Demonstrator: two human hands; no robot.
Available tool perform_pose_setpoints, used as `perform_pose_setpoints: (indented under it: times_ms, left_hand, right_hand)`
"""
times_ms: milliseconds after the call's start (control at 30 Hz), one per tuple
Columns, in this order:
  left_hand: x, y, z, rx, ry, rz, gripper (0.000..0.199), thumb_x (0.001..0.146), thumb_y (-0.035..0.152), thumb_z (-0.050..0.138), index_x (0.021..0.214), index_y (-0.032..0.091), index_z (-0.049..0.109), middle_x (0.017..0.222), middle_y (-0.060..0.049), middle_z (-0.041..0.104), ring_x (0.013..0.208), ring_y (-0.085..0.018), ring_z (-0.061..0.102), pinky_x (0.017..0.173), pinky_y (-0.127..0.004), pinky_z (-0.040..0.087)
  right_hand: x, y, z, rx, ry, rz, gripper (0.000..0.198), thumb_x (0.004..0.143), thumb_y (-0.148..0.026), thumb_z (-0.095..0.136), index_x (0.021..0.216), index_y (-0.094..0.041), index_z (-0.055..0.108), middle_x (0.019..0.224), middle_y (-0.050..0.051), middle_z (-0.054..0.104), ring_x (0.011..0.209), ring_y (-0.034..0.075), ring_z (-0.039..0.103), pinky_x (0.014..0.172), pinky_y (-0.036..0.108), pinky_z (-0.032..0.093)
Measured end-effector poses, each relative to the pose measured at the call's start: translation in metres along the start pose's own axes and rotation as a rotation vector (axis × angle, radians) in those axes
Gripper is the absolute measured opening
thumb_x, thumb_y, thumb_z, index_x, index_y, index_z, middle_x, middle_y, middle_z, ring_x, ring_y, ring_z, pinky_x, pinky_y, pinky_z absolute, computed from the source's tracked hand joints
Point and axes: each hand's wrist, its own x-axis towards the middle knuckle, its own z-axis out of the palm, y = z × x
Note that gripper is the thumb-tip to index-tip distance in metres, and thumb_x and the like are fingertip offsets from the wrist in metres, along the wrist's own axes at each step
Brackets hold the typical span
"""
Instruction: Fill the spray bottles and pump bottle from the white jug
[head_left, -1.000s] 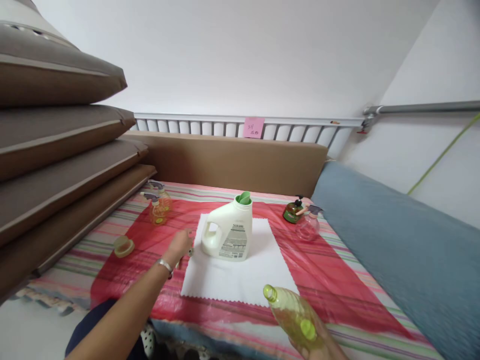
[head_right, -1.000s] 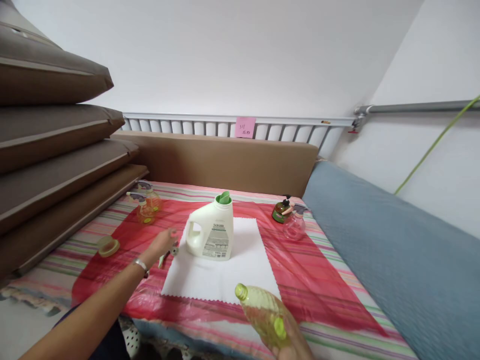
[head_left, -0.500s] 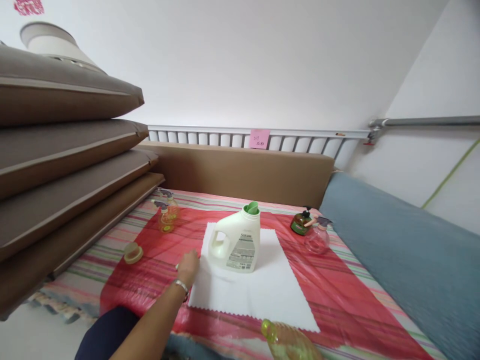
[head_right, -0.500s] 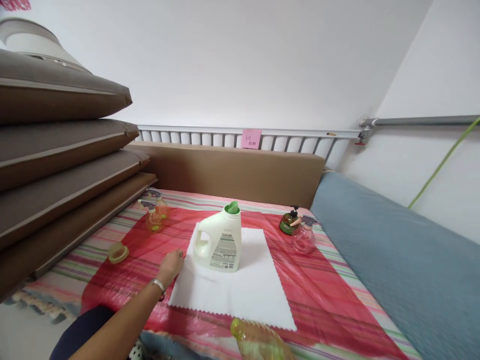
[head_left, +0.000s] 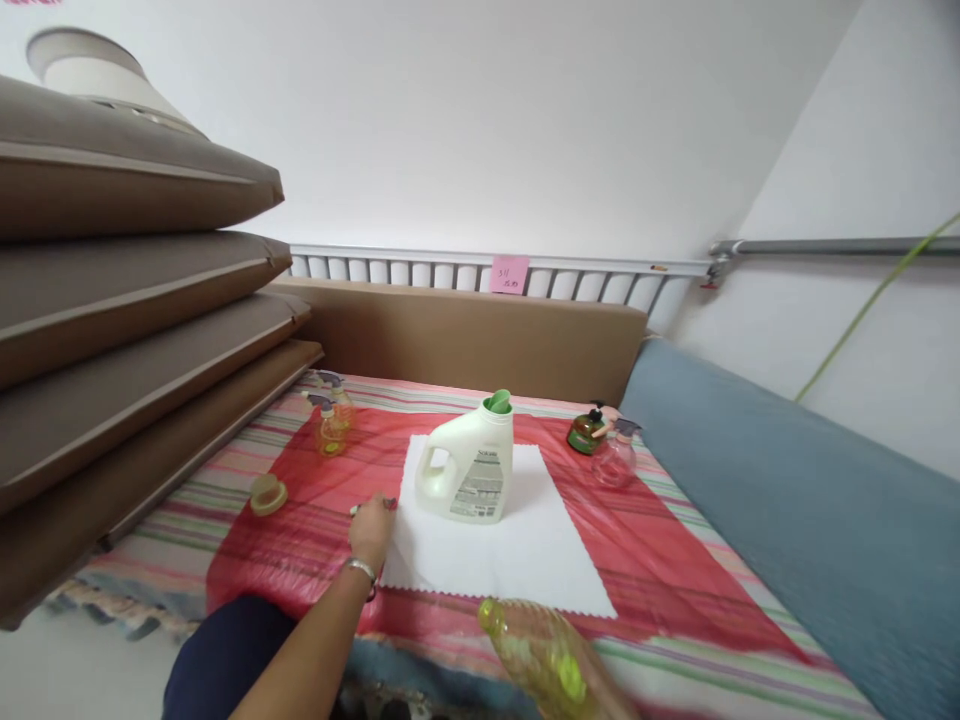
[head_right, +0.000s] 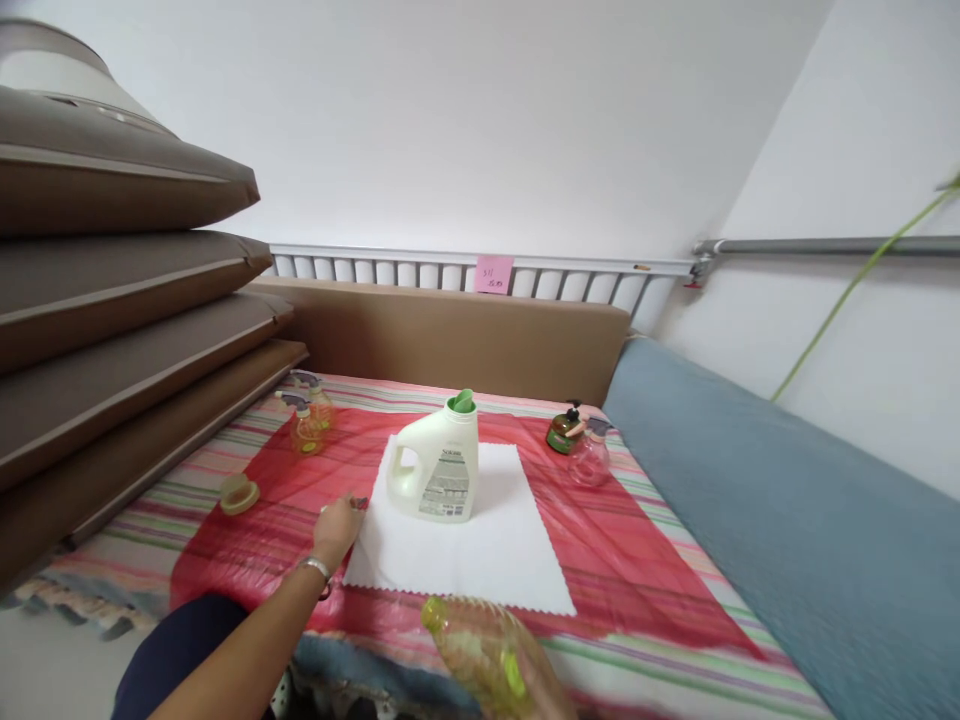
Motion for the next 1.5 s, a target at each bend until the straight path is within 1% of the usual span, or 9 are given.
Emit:
perform_pose_setpoints:
  times_ms: [100,233,400,567,733,1000,1200,1333,1500]
  left_hand:
    - [-0.004,-0.003,-0.002,-0.242,0.046,-0.071,0.004,0.065,0.015,0.059,0.067,0.018,0.057,0.066,-0.009,0.067,0.080,-0.027,0.064,0.067,-0.033,0.043]
    - [-0.011,0.000,-0.013,-0.708,0.048,-0.157,0.009,0.067,0.015,0.059,0.061,0.017,0.053,0.053,-0.001,0.059,0.060,-0.019,0.062,0.060,-0.028,0.046]
    - [-0.021,0.015,-0.044,-1.285,-0.032,-0.185,0.011,0.069,0.005,0.057,0.062,0.013,0.057,0.058,-0.002,0.061,0.056,-0.010,0.060,0.063,-0.022,0.051]
    - [-0.036,0.033,-0.079,-1.609,-0.080,-0.171,0.020,0.078,-0.001,0.047,0.069,0.010,0.061,0.067,-0.004,0.065,0.065,-0.009,0.063,0.069,-0.021,0.053]
    - [-0.054,0.051,-0.095,-1.733,-0.121,-0.154,0.023,0.081,-0.002,0.043,0.073,0.009,0.062,0.072,-0.005,0.066,0.071,-0.010,0.065,0.072,-0.020,0.055]
    - [-0.071,0.064,-0.095,-1.794,-0.195,-0.164,0.021,0.079,-0.003,0.045,0.075,0.009,0.062,0.075,-0.006,0.068,0.076,-0.013,0.066,0.074,-0.022,0.055]
    - [-0.091,0.068,-0.081,-1.755,-0.337,-0.102,0.012,0.072,0.004,0.059,0.078,0.014,0.063,0.078,-0.003,0.068,0.078,-0.012,0.065,0.075,-0.021,0.052]
    - [-0.110,0.077,-0.066,-1.692,-0.408,-0.042,0.023,0.063,0.013,0.072,0.084,0.017,0.064,0.089,-0.002,0.069,0.090,-0.015,0.062,0.086,-0.026,0.047]
    - [-0.126,0.087,-0.060,-1.660,-0.470,0.021,0.027,0.064,0.021,0.074,0.089,0.017,0.065,0.094,-0.005,0.068,0.096,-0.016,0.060,0.090,-0.028,0.042]
  right_hand:
    - [-0.008,0.006,-0.004,0.040,0.097,-0.029,0.055,0.062,-0.052,0.071,0.110,-0.030,0.058,0.113,0.008,0.063,0.104,0.030,0.057,0.082,0.042,0.044]
    - [-0.014,0.009,0.010,0.062,0.170,-0.102,0.056,0.066,-0.044,0.072,0.116,-0.030,0.051,0.122,0.006,0.058,0.108,0.027,0.055,0.082,0.039,0.045]
    - [-0.006,0.009,0.028,0.083,0.207,-0.178,0.060,0.068,-0.041,0.072,0.120,-0.029,0.044,0.124,0.006,0.055,0.107,0.026,0.055,0.085,0.040,0.045]
    - [0.001,0.010,0.037,0.099,0.201,-0.224,0.065,0.068,-0.037,0.072,0.124,-0.028,0.039,0.121,0.006,0.056,0.106,0.026,0.056,0.084,0.041,0.045]
    - [-0.003,0.008,0.053,0.097,0.188,-0.226,0.065,0.069,-0.037,0.072,0.123,-0.027,0.038,0.116,0.007,0.059,0.100,0.026,0.059,0.081,0.040,0.046]
    - [-0.001,-0.001,0.070,0.168,0.198,-0.236,0.059,0.070,-0.037,0.071,0.120,-0.028,0.042,0.114,0.003,0.059,0.098,0.023,0.060,0.086,0.040,0.044]
    - [0.006,-0.001,0.079,0.195,0.138,-0.241,0.053,0.073,-0.040,0.067,0.119,-0.029,0.044,0.121,0.003,0.056,0.104,0.023,0.056,0.088,0.041,0.045]
    - [0.007,-0.007,0.097,0.164,0.143,-0.288,0.054,0.070,-0.042,0.069,0.117,-0.027,0.047,0.121,0.005,0.056,0.106,0.025,0.055,0.085,0.041,0.047]
    - [0.003,-0.014,0.117,0.156,0.139,-0.355,0.058,0.068,-0.037,0.073,0.118,-0.026,0.044,0.121,0.006,0.056,0.105,0.024,0.056,0.085,0.038,0.046]
